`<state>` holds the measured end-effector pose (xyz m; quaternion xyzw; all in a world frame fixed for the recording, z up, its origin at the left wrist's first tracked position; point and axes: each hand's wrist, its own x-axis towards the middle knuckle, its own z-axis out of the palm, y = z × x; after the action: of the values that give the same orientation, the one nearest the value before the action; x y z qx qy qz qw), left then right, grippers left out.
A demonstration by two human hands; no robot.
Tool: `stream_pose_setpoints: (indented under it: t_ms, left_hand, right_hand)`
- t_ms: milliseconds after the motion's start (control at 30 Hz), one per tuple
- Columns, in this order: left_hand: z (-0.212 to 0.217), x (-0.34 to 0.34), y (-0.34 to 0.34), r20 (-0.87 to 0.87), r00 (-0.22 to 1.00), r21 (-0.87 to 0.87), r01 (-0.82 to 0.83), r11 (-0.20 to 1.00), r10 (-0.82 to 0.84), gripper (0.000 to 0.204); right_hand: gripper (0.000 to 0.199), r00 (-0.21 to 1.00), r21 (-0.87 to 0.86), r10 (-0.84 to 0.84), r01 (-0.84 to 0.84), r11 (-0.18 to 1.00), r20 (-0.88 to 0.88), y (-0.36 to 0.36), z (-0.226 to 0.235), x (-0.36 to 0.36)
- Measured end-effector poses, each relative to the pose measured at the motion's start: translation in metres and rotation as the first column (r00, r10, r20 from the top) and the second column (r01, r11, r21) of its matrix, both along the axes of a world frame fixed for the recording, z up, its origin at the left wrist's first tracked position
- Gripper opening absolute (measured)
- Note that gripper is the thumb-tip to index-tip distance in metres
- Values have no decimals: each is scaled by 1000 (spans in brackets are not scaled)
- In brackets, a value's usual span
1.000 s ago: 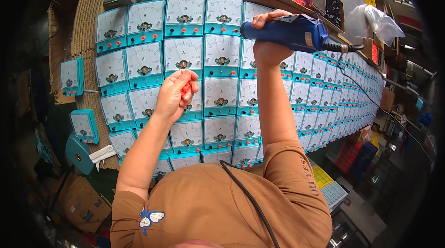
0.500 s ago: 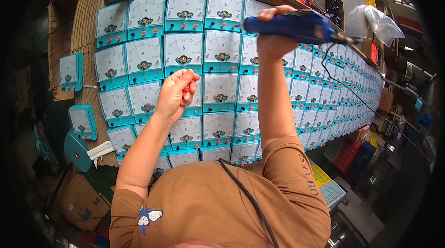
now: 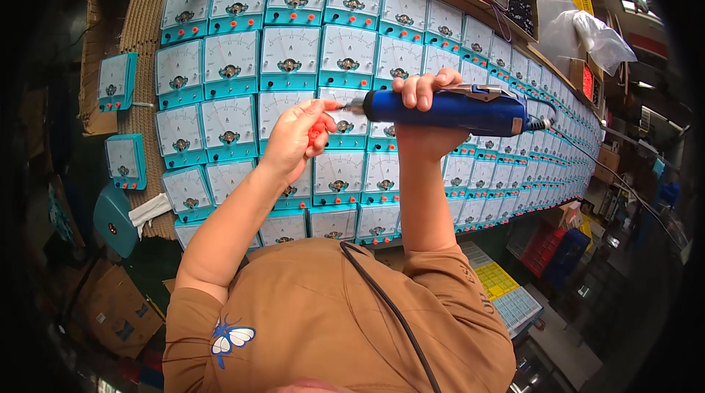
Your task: Assembling small electronic meters using an electric screwdriver at a workbench.
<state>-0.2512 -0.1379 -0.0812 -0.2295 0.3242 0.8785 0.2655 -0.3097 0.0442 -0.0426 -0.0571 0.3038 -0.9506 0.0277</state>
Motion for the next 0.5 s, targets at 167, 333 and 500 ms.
stream_pose_setpoints:
  t_ms: [167,333,500]
  left_hand:
    - [-15,13,-16,40,996,-96,-76,992,80,21]
    - [-21,28,-27,2,999,-48,-40,998,40,20]
    - [-20,28,-27,-5,999,-46,-44,998,44,19]
  right_hand:
    - [57,937,306,-182,275,912,-298,-11,-23,-12]
    - [58,948,359,-162,257,897,-274,-25,-42,-16]
    - [62,960,321,-115,196,927,-255,-30,-57,-15]
